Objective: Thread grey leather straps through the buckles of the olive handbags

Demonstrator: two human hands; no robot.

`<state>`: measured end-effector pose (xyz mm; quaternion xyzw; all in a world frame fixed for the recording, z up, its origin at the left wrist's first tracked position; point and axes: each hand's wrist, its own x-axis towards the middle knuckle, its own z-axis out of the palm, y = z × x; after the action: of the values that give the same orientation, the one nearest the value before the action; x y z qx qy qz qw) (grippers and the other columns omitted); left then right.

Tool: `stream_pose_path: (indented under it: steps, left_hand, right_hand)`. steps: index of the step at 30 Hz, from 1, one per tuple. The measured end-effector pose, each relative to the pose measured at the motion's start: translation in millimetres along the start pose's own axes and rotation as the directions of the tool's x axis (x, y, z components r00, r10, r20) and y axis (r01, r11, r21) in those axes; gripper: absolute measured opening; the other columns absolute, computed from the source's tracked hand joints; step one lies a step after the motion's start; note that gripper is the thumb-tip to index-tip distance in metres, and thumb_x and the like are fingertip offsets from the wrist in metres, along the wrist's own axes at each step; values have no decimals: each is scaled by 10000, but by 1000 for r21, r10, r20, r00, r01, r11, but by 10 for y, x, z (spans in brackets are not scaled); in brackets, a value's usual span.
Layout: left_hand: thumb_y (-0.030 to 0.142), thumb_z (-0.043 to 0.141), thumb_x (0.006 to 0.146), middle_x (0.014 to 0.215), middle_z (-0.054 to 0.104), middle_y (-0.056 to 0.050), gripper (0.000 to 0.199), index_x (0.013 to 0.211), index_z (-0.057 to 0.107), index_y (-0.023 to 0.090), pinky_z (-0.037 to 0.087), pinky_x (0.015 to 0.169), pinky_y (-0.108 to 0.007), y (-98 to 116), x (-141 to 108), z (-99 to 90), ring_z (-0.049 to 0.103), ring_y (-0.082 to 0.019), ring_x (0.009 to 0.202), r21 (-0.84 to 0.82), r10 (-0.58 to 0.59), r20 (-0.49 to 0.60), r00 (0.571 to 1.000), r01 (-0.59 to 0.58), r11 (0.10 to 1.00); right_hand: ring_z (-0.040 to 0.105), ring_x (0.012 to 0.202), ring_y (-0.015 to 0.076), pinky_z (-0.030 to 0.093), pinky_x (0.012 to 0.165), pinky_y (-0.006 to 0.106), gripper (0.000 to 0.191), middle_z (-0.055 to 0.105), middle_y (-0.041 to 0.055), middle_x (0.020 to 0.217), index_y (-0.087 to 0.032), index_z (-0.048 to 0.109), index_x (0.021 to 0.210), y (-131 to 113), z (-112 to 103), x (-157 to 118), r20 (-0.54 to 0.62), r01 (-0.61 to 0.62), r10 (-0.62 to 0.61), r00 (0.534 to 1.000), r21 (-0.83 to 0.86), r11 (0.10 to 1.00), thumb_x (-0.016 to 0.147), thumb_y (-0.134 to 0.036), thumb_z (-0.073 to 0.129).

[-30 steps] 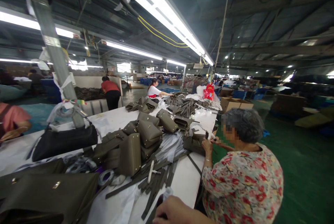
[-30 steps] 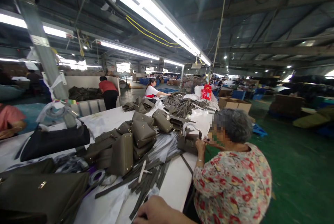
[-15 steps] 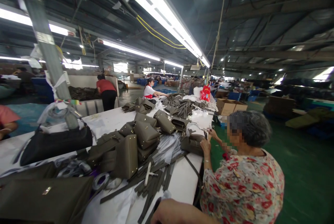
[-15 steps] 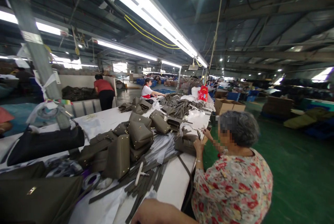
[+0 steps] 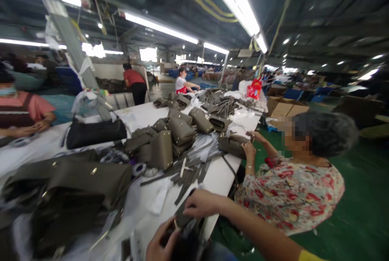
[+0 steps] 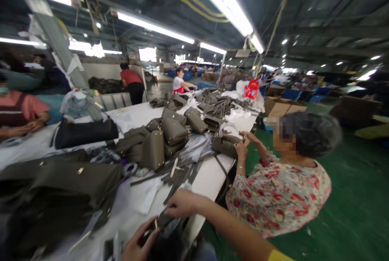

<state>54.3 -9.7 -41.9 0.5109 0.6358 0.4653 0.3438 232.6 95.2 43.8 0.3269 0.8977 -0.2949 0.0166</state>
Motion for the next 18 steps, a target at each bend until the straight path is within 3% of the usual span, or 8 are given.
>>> stream_pose_path:
  steps: [2,8,10,14,18]
  left_hand:
    - [402,642,729,1040,702,-24,319,1015,687,267,519,883,-379,68,-58,-30,638,-236,989,-44,-24,82,996,28,999]
    - [325,670,735,1063,692,-54,331,1049,673,219,475,929,-356,155,-59,-9,619,-204,1005,-75,-21,69,997,26,997]
    - [313,664,744,1062,694,-53,315,1044,675,217,465,947,-373,147,-54,-9,618,-208,1013,-84,-36,56,998,41,996]
    - [274,596,797,1072,689,-76,314,1094,635,182,477,948,-384,66,-14,-9,631,-209,1009,-264,-75,72,995,91,960]
    - [278,574,813,1042,689,-95,362,1150,573,148,496,921,-354,4,-9,-1,636,-202,1006,-404,-104,85,991,130,906]
  right_hand:
    - [480,550,90,312,531,189,293,632,-4,621,-161,674,738,-71,-21,-20,-3,-8,8,1000,-1,1000,851,-327,460]
    - [561,650,142,333,585,232,305,670,33,726,-184,666,858,-138,19,69,-4,-3,3,1000,-19,1000,900,-372,429]
    - [589,726,165,360,628,248,259,677,34,814,-208,632,991,-195,44,37,-47,3,-5,999,-37,999,878,-388,484]
    - [577,929,225,389,772,308,452,623,65,1040,-226,561,1119,-315,72,1,-71,104,-119,990,-180,978,729,-419,685]
    - [558,975,234,379,812,333,291,622,76,995,-200,579,1044,-360,111,57,-62,123,-147,987,-297,947,785,-317,644]
